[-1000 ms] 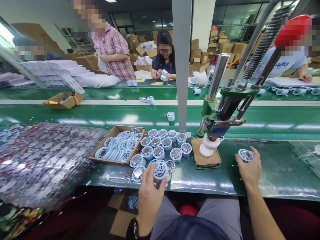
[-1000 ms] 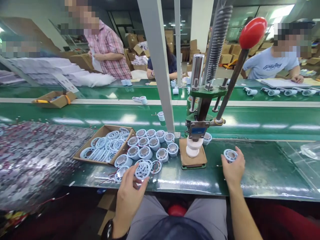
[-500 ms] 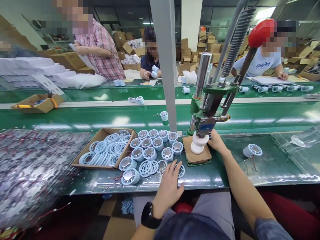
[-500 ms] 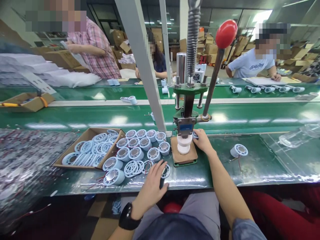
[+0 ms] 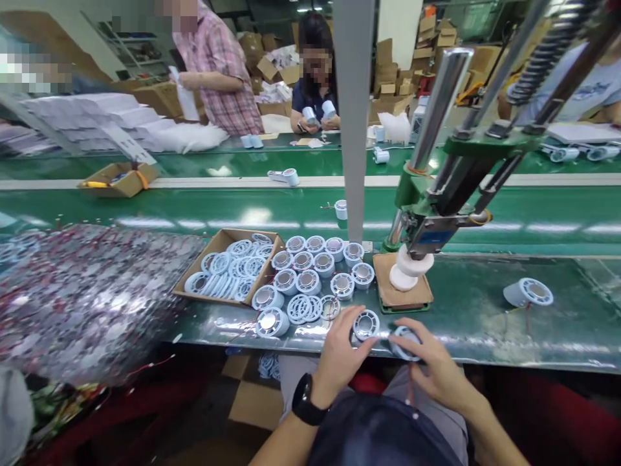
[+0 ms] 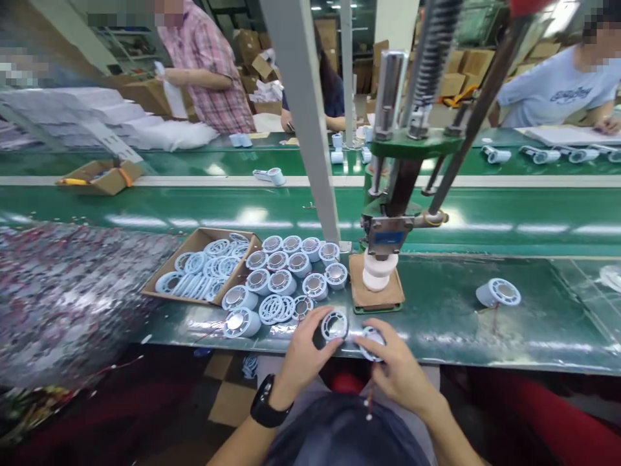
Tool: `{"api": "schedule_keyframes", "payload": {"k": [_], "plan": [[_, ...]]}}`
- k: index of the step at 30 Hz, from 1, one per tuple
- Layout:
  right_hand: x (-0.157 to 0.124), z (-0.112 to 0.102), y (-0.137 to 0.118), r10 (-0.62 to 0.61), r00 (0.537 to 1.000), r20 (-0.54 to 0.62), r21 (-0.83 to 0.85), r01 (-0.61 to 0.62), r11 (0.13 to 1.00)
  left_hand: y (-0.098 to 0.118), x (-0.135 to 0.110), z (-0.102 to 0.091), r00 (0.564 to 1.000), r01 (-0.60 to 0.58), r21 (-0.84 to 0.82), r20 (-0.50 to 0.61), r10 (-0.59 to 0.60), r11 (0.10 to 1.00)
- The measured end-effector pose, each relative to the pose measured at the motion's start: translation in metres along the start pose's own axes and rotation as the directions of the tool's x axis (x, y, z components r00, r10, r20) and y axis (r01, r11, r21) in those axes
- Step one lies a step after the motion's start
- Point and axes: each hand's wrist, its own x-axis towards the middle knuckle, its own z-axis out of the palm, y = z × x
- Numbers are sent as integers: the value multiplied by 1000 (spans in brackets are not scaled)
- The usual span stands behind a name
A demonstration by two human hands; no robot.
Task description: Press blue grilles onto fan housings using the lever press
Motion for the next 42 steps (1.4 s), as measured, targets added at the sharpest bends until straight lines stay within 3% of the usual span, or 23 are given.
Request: {"api": "schedule_keyframes", "payload": {"k": [3,7,11,19,25,29,35,42], "plan": [[16,42,-6,8,999,-48,83,-4,997,5,-4,-13,999,-30,-34,29,31,999],[32,61,-3,-22,998,-60,116,29,993,12,-5,-20,974,-179,-13,135,179,984],[34,61,0,-33,999,-37,139,38,990,14,-3,-19,948,-276,53,183,262,960],[35,59,-2,-8,1000,-23,146,11,989,10,3,-22,953,-168,-55,248,176,984],[35,52,-2,-36,999,20,132,33,991,7,-11,-1,994,-21,-101,106,32,995],[33,53,-1,-18,1000,15,105,16,994,9,-18,9,999,23,-81,25,-21,996],[35,50,0,-37,998,46,77,34,996,4,-17,6,996,-37,-154,71,48,987],[36,51,3,-65,997,51,69,62,996,3,-15,-3,991,-80,-112,100,92,990]]}}
